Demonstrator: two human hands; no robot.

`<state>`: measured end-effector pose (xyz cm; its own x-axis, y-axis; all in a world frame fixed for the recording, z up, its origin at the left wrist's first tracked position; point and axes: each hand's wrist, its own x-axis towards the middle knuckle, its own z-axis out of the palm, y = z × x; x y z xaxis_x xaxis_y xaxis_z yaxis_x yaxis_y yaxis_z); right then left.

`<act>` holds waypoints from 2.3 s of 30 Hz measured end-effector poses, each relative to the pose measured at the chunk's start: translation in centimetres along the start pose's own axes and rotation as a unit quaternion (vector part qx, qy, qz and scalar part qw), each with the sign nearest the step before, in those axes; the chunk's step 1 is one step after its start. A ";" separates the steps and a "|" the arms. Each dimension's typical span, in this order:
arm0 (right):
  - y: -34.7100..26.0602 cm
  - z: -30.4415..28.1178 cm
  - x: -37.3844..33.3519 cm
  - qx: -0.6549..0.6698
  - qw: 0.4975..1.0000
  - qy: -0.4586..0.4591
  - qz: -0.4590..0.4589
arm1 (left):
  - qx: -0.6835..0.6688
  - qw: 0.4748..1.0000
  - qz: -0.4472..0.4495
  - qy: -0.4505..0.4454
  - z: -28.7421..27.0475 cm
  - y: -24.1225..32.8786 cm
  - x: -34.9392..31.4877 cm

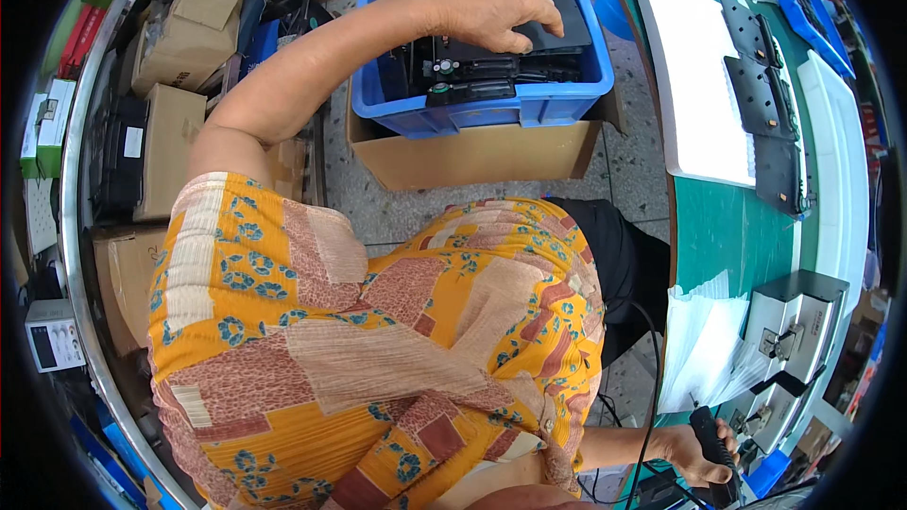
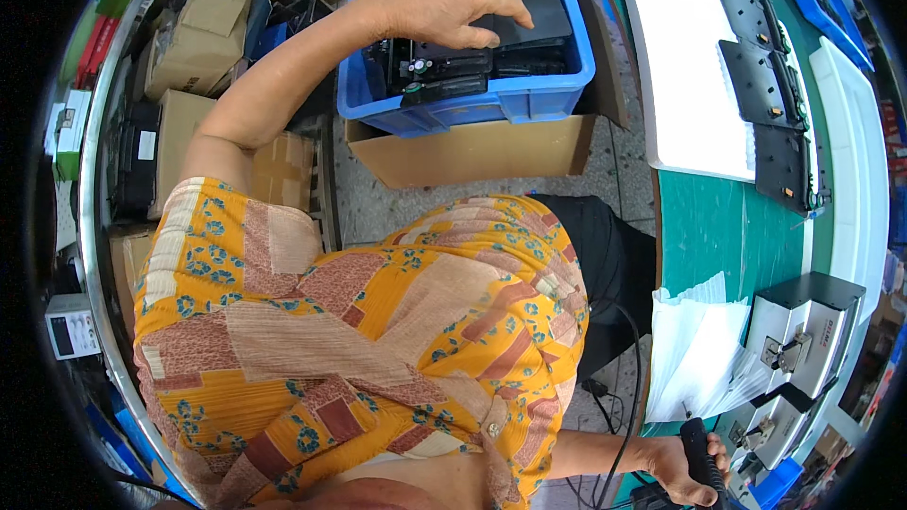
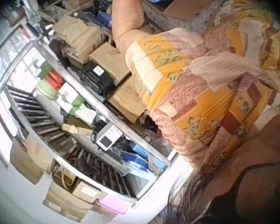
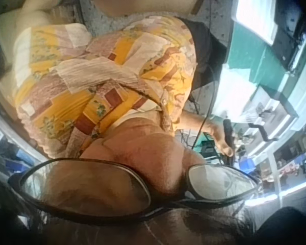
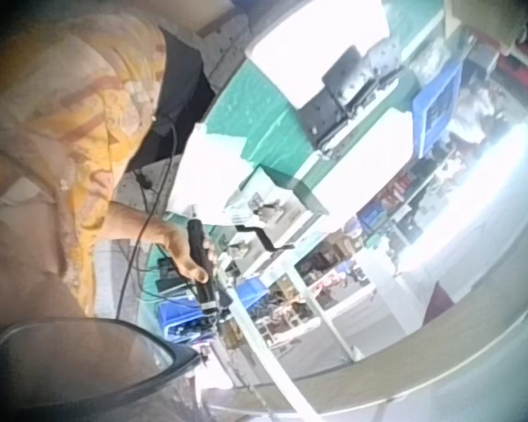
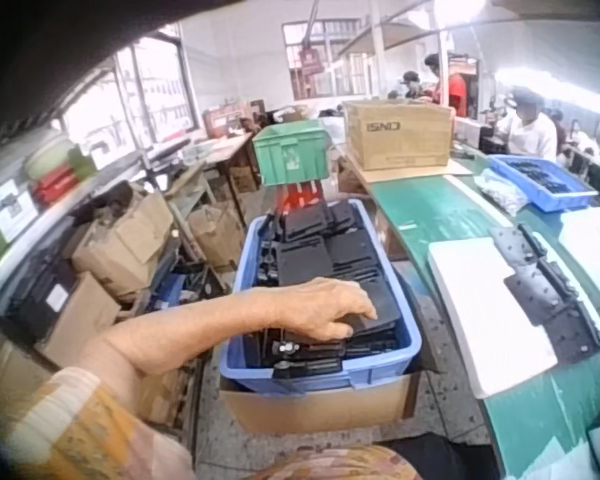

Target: The person fastens screws into a black plastic housing using an electric screwdriver.

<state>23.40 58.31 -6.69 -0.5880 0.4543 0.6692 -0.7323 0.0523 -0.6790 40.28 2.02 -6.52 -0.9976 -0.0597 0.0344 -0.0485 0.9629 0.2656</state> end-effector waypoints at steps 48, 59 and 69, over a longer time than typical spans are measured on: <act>-0.3 2.9 -0.7 -0.087 0.989 0.036 -0.115 | 0.138 0.961 0.123 -0.208 -0.7 0.3 1.4; 1.0 -1.5 0.7 0.009 0.999 -0.035 0.007 | 0.088 0.971 0.061 -0.212 -0.5 0.2 2.3; 1.0 -1.1 0.7 -0.004 0.999 -0.033 -0.004 | 0.084 0.982 0.057 -0.162 0.4 0.1 1.4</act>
<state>22.63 59.60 -7.25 -0.6043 0.3936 0.6928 -0.7342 0.0627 -0.6760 38.89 2.17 -6.81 -0.9591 0.1108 -0.2603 0.0835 0.9900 0.1139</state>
